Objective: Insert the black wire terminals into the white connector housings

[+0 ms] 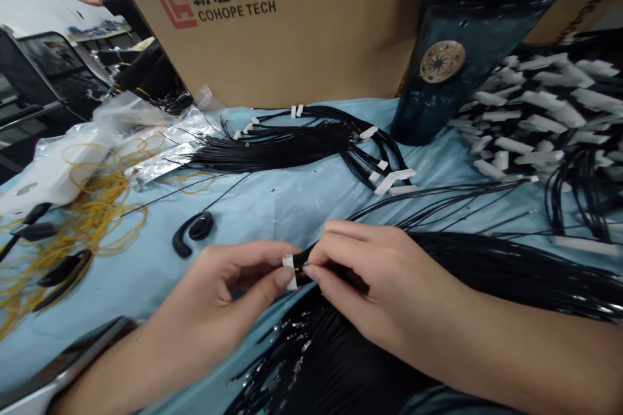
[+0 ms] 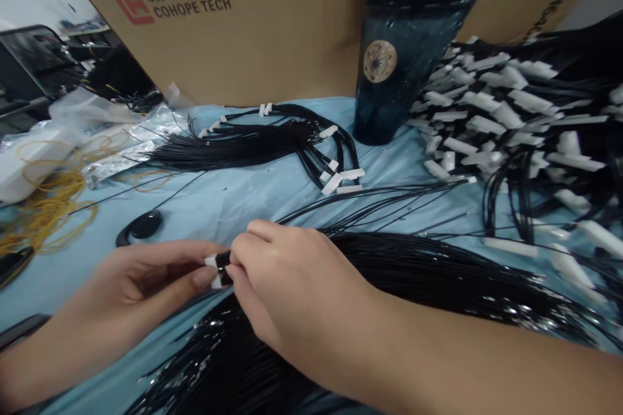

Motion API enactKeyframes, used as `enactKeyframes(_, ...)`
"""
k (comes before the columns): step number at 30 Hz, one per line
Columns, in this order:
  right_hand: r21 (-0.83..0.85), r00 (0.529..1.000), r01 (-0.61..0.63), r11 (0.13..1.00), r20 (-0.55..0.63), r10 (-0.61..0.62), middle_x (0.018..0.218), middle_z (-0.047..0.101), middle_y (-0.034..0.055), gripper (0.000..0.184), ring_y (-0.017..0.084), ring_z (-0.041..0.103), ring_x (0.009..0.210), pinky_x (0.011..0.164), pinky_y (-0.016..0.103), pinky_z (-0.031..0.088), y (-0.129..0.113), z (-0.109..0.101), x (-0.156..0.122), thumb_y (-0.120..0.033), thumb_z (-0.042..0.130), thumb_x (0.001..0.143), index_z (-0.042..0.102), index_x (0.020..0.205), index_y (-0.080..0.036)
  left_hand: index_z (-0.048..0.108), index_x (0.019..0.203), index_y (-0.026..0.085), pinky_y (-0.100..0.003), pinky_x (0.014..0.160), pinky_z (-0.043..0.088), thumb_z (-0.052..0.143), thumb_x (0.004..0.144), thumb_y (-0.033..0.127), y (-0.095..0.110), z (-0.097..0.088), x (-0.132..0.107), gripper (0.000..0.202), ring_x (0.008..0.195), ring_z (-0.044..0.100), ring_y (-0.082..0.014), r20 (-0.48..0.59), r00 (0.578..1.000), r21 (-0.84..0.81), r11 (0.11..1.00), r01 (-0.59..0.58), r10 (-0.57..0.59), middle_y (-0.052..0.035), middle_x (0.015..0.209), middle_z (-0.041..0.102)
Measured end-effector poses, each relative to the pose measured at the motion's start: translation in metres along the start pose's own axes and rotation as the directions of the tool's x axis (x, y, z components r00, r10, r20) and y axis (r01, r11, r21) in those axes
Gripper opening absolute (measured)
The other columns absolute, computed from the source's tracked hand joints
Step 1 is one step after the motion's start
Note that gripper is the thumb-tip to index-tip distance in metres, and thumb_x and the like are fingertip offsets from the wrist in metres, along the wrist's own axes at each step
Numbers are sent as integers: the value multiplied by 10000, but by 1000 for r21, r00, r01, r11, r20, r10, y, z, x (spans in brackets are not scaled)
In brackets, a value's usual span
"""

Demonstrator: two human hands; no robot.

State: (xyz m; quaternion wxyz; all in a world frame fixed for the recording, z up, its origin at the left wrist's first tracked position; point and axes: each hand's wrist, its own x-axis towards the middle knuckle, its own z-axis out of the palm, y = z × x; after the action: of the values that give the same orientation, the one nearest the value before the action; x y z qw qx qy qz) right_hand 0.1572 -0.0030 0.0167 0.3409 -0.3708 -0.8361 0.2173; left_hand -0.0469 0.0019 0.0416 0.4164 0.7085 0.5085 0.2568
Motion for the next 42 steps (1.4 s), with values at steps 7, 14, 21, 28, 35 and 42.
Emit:
enactKeyframes(7,124,990,-123,985,-49,130,685,629,-48,193,65,550,586,537,179,407,-1,-3,2,-1,636,864,654,743,-150,821,836,222,-159,583,586,701,842,277,0,-2,2,132,672,779,-159,31,998,-113,992,63,-60,6,795,880)
enactKeyframes(14,140,991,-127,982,-12,130,688,609,-45,192,67,526,587,513,179,373,1,-4,1,-17,590,868,602,742,-161,806,836,216,-140,589,580,716,828,284,1,-1,4,113,679,779,-147,53,995,-158,983,88,-80,-4,798,882)
enactKeyframes(21,131,996,-90,987,3,91,713,581,-43,184,68,502,598,524,184,367,2,-4,-1,-31,562,900,586,772,-161,819,843,228,-120,586,578,735,823,261,-1,-2,2,92,662,776,-132,56,993,-212,971,113,-103,3,771,875)
enactKeyframes(28,88,999,-20,996,-24,23,745,580,-37,173,85,538,625,574,207,413,2,-4,-1,-27,585,929,613,809,-148,817,842,231,-110,602,587,742,835,268,-2,-5,4,85,680,786,-128,103,988,-249,959,136,-113,21,757,865)
enactKeyframes(35,-85,992,118,989,48,-114,823,618,17,165,134,573,656,594,271,451,2,1,-5,-28,554,974,667,881,-104,848,890,234,-182,649,621,705,869,256,-3,-6,2,146,739,797,-180,125,991,-128,989,73,-57,-9,829,876)
enactKeyframes(42,-125,982,187,974,53,-182,794,587,16,223,138,523,636,584,293,426,2,4,-5,-18,499,993,681,889,-94,849,897,261,-215,679,608,692,894,249,-2,-6,1,158,774,796,-194,142,990,-84,996,11,1,3,831,868)
